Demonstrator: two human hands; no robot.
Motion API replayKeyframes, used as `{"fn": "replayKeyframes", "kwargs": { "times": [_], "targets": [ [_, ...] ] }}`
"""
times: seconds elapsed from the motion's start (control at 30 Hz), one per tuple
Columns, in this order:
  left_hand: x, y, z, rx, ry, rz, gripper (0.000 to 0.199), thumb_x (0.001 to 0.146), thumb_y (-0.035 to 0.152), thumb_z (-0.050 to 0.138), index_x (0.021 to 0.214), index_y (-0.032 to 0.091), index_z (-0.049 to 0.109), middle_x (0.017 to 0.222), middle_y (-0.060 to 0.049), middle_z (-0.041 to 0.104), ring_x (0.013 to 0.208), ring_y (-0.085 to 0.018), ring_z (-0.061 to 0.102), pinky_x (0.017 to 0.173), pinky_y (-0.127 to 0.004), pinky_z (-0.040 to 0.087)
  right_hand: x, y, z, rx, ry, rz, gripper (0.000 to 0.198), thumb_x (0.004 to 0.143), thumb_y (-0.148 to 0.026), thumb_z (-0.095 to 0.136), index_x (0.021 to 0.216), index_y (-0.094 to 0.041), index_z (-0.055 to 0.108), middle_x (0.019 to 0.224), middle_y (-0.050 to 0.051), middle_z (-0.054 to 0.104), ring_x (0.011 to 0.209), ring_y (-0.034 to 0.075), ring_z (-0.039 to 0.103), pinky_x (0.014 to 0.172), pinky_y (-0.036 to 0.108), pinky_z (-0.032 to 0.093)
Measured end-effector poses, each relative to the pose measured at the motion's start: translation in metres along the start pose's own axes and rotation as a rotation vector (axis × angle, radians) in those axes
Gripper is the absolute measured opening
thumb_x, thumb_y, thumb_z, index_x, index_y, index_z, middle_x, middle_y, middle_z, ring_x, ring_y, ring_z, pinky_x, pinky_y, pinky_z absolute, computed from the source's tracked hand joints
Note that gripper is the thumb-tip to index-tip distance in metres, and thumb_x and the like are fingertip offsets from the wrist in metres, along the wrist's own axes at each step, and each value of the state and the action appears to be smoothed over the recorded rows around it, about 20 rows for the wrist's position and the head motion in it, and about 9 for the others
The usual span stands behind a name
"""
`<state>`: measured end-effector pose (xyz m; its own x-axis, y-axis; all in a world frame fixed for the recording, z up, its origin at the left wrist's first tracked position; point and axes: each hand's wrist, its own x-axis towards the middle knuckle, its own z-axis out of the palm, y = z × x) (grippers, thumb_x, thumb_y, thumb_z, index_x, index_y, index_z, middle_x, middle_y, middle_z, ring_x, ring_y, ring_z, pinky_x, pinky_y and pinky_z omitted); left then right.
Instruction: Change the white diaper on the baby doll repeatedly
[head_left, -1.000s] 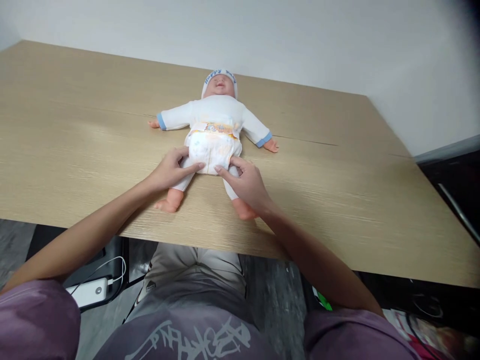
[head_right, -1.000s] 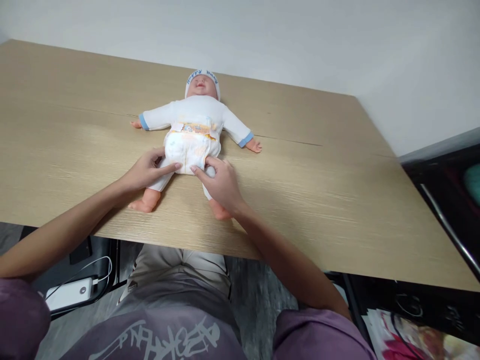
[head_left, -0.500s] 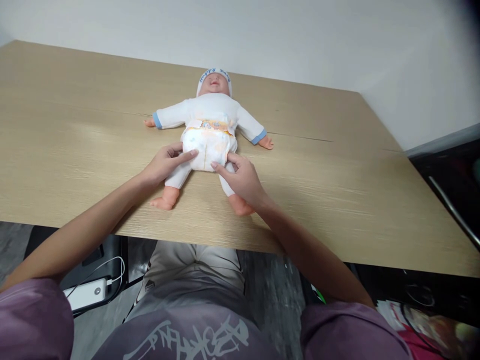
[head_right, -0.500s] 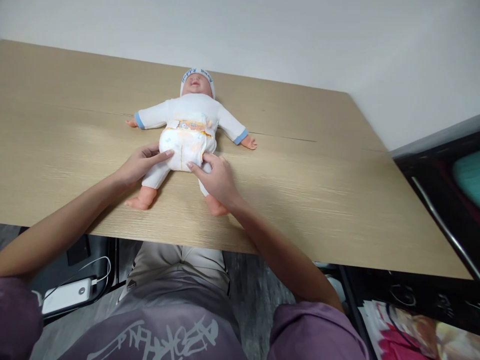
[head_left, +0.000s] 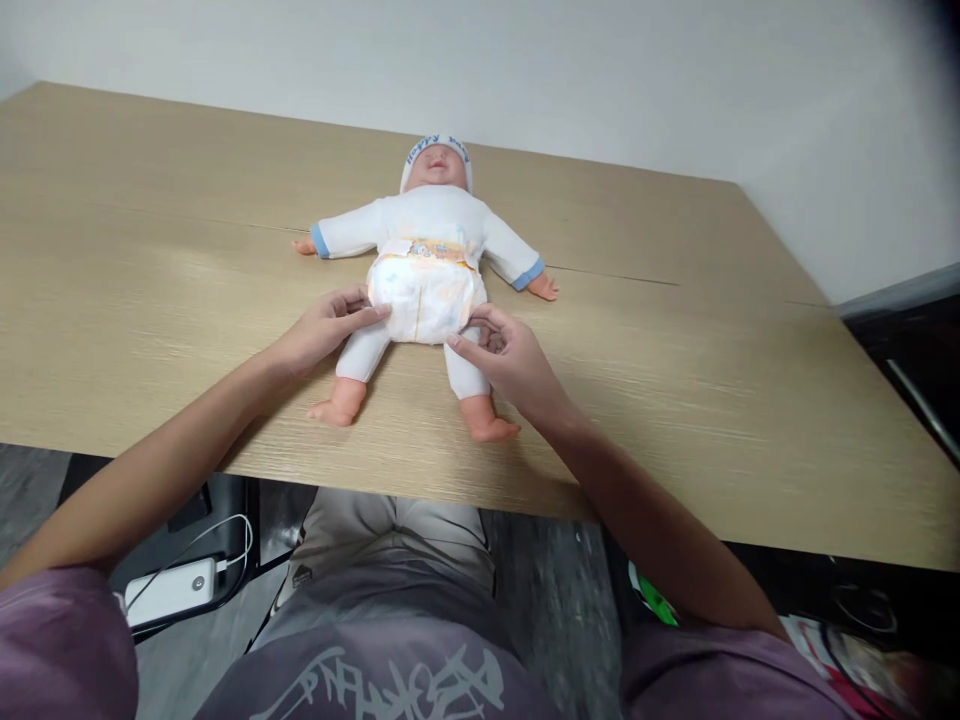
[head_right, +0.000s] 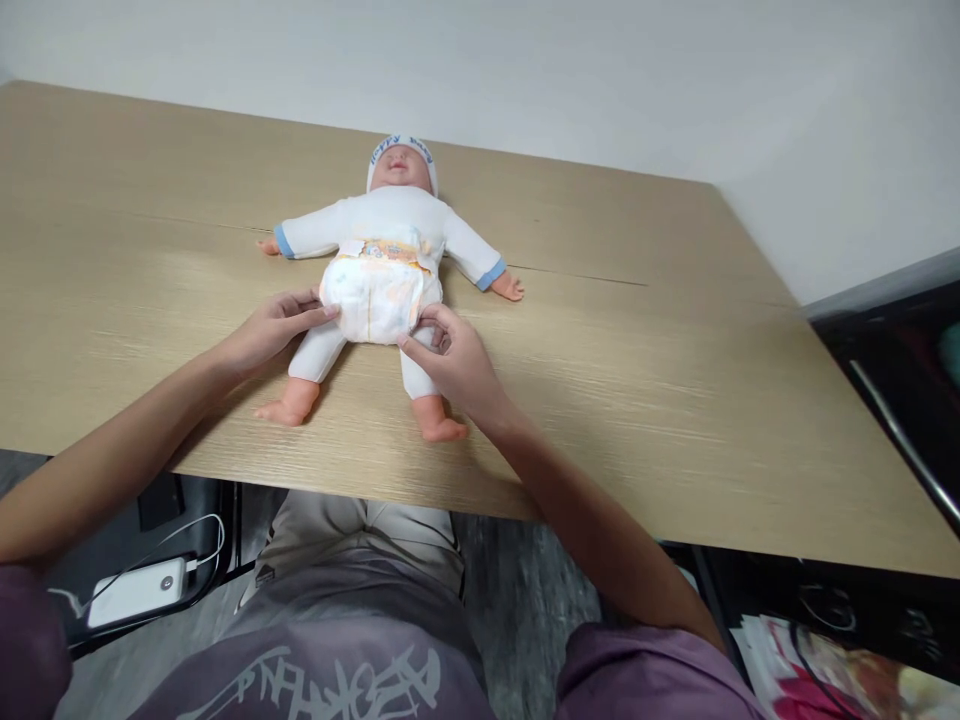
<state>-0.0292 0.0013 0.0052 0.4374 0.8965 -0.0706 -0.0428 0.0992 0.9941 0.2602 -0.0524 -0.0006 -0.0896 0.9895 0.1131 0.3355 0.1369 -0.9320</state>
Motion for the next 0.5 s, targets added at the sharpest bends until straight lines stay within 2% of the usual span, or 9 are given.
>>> {"fn": "replayKeyframes", "kwargs": {
  "times": [0.07,0.13,0.2,0.27,0.33,0.4,0.5],
  "targets": [
    [-0.003,0.005,-0.005,0.038,-0.015,-0.018,0.055,0.092,0.059,0.096,0.127,0.018,0.085,0.136,-0.014,0.084,0.126,-0.033,0.078,0.112,-0.046,0.06,-0.006,-0.003,-0.001,-0.105,0.019,-0.034,0.04,0.095,-0.056,0.085,0.121,-0.026,0.079,0.103,0.004,0.072,0.096,0.025,0.062,0.087,0.041,0.053],
    [-0.007,0.01,-0.012,0.09,-0.02,-0.027,0.055,0.093,0.06,0.096,0.127,0.019,0.085,0.136,-0.013,0.084,0.125,-0.033,0.078,0.113,-0.046,0.06,-0.011,-0.006,-0.006,-0.209,0.048,-0.104,0.046,0.096,-0.062,0.085,0.126,-0.028,0.081,0.118,0.008,0.075,0.111,0.03,0.064,0.096,0.046,0.055],
    [-0.01,0.013,-0.018,0.158,-0.004,-0.01,0.057,0.094,0.063,0.094,0.131,0.021,0.085,0.136,-0.013,0.084,0.125,-0.032,0.077,0.113,-0.047,0.059,-0.014,-0.007,-0.016,-0.269,0.054,-0.165,0.048,0.099,-0.069,0.083,0.125,-0.029,0.083,0.129,0.009,0.077,0.116,0.031,0.065,0.098,0.047,0.055],
    [-0.008,0.012,-0.024,0.249,0.05,0.059,0.056,0.099,0.068,0.087,0.13,0.021,0.085,0.133,-0.012,0.084,0.126,-0.032,0.075,0.115,-0.047,0.056,-0.01,-0.005,-0.029,-0.259,0.016,-0.149,0.047,0.105,-0.072,0.075,0.118,-0.028,0.085,0.122,0.009,0.079,0.106,0.029,0.068,0.092,0.044,0.056],
    [0.0,0.008,-0.031,0.367,0.154,0.187,0.055,0.106,0.073,0.076,0.123,0.022,0.084,0.129,-0.011,0.084,0.126,-0.031,0.072,0.117,-0.049,0.052,0.003,0.003,-0.042,-0.246,0.026,-0.097,0.049,0.111,-0.072,0.065,0.108,-0.026,0.083,0.105,0.008,0.079,0.093,0.026,0.068,0.086,0.043,0.057],
    [0.017,0.003,-0.04,0.528,0.293,0.346,0.058,0.108,0.078,0.068,0.119,0.023,0.081,0.129,-0.012,0.081,0.124,-0.031,0.067,0.122,-0.051,0.044,0.025,0.016,-0.052,-0.327,0.16,-0.116,0.047,0.112,-0.067,0.062,0.103,-0.025,0.079,0.1,0.009,0.076,0.092,0.029,0.069,0.09,0.048,0.06],
    [0.054,0.003,-0.053,0.738,0.416,0.465,0.07,0.096,0.089,0.071,0.125,0.025,0.077,0.134,-0.013,0.075,0.14,-0.034,0.051,0.123,-0.053,0.033,0.07,0.042,-0.059,-0.583,0.376,-0.254,0.037,0.109,-0.057,0.066,0.125,-0.024,0.075,0.127,0.017,0.074,0.124,0.04,0.068,0.114,0.065,0.054]
  ]
}}
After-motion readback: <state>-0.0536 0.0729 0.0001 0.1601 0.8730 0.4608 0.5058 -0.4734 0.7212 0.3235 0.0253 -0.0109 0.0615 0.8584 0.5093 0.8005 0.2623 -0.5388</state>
